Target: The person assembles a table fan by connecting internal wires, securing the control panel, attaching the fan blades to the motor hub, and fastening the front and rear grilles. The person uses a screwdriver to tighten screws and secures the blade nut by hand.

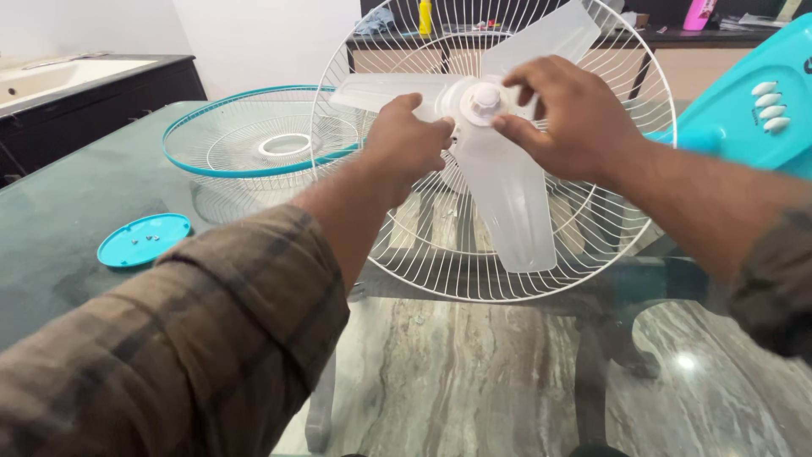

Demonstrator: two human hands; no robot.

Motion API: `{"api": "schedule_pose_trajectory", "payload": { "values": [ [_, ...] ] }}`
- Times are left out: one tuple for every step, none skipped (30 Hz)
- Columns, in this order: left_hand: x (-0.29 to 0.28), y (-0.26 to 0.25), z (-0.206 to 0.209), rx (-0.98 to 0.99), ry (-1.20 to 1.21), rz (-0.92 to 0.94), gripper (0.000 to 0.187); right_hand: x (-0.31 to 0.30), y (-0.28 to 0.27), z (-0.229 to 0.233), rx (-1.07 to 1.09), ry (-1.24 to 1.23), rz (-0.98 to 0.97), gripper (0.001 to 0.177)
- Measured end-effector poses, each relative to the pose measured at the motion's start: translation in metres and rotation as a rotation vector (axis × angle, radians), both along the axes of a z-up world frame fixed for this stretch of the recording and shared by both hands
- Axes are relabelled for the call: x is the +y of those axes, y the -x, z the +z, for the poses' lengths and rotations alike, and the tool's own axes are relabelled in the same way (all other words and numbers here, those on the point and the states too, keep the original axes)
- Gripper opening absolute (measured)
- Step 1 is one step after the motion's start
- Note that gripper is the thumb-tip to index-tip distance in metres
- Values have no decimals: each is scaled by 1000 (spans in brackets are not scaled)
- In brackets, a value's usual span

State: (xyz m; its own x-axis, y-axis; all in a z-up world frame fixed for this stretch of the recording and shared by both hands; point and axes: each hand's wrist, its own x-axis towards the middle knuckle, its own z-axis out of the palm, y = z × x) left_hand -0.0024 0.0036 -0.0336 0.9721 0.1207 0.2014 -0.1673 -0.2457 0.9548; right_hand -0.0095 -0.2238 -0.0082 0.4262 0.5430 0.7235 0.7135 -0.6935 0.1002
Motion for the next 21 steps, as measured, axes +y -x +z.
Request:
{"api": "schedule_pose_trajectory", "payload": {
  "values": [
    [3, 4, -9, -186, -130, 110, 67, -5, 9, -6, -12, -56, -2, 45],
    [6, 8, -18, -372, -261, 220, 64, -10, 17, -12, -24, -112, -3, 44],
    [7, 12, -24, -561, -394, 322, 61, -14, 23, -19, -36, -133, -27, 41],
    [10, 17, -28, -461, -387, 317, 58, -17, 28, -26, -48, -155, -51, 38],
    [15, 25, -35, -359, -380, 310, 55, -22, 33, -34, -59, -176, -75, 36],
    [18, 35, -43, -258, -374, 302, 53, -28, 38, -44, -78, -207, -84, 36],
    [19, 47, -51, -313, -437, 337, 53, -33, 42, -53, -97, -237, -86, 37],
    [20, 60, -59, -367, -501, 373, 52, -39, 46, -63, -116, -267, -89, 37],
    [21, 72, -66, -421, -565, 408, 51, -44, 49, -75, -245, -266, -151, 41],
    [23, 85, -73, -447, -618, 402, 54, -49, 52, -87, -373, -263, -212, 44],
    [24, 97, -80, -471, -672, 390, 57, -56, 55, -100, -499, -259, -274, 48],
    [26, 107, -87, -496, -726, 378, 60, -62, 56, -113, -483, -323, -280, 51],
    [27, 117, -93, -541, -768, 355, 65, -66, 56, -125, -468, -388, -289, 54],
    [29, 126, -98, -587, -811, 332, 70, -69, 55, -136, -453, -453, -299, 57],
    [31, 130, -101, -630, -853, 310, 74, -71, 54, -145, -315, -577, -333, 56],
    [31, 132, -102, -663, -867, 281, 78, -73, 52, -152, -173, -698, -365, 57],
    [32, 134, -105, -691, -879, 253, 82, -74, 51, -156, -22, -810, -391, 57],
    [32, 135, -107, -718, -891, 225, 86, -74, 50, -158, 152, -918, -402, 56],
    [30, 135, -109, -685, -903, 208, 83, -75, 50, -157, 329, -1025, -413, 56],
    [28, 135, -110, -652, -915, 190, 81, -76, 50, -155, 509, -1128, -420, 57],
    [27, 134, -110, -622, -929, 177, 79, -75, 51, -152, 556, -1106, -395, 50]
  ]
}}
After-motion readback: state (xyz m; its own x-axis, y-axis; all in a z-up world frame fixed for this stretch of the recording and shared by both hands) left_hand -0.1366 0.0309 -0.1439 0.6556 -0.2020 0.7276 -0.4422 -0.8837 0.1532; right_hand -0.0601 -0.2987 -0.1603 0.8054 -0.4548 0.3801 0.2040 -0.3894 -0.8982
